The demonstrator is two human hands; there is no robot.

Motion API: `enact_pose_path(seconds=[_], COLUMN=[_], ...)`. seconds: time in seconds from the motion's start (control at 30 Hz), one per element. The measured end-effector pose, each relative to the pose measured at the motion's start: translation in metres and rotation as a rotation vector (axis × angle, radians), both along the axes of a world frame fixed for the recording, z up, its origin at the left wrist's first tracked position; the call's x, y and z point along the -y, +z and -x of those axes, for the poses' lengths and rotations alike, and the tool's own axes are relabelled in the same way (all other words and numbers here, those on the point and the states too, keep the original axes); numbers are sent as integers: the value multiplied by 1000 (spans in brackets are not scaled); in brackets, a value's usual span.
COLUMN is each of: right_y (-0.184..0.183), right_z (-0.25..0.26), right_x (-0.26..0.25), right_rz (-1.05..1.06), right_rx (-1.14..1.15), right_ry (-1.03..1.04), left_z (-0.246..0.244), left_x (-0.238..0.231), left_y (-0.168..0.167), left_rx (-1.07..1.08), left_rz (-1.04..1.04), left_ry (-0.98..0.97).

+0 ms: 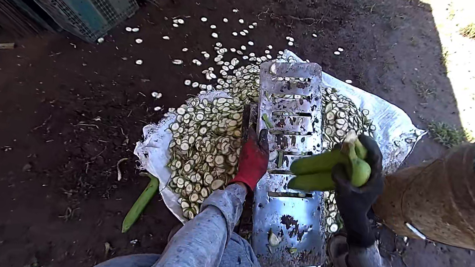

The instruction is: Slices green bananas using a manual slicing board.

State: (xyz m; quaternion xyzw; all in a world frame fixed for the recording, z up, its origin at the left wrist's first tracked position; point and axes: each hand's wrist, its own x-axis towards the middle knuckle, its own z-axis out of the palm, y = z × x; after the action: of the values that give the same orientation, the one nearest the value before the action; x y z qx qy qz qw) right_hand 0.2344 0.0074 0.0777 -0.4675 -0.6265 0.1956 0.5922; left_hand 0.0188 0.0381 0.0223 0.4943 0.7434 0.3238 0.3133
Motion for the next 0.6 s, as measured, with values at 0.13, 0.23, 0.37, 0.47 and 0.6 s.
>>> enact_pose_path(seconds=[0.13, 0.23, 0.37, 0.47, 0.6], right_y=[-10, -4, 21, 18, -11], right_z=[-16, 7, 49, 30, -6], right_x=[68, -29, -153, -105, 46], right_rz=[31, -84, -67, -6, 30], right_rx=[-3, 12, 48, 36, 18], right_ry=[14, 19, -18, 66, -31], left_z=[-1, -2, -1, 0, 1], left_x=[-3, 1, 6, 5, 3], left_y=[0, 2, 5, 7, 7], left_rx=[14, 15, 8, -2, 0], left_rz=[-7, 4, 13, 12, 17], left_ry=[11, 3, 3, 12, -3])
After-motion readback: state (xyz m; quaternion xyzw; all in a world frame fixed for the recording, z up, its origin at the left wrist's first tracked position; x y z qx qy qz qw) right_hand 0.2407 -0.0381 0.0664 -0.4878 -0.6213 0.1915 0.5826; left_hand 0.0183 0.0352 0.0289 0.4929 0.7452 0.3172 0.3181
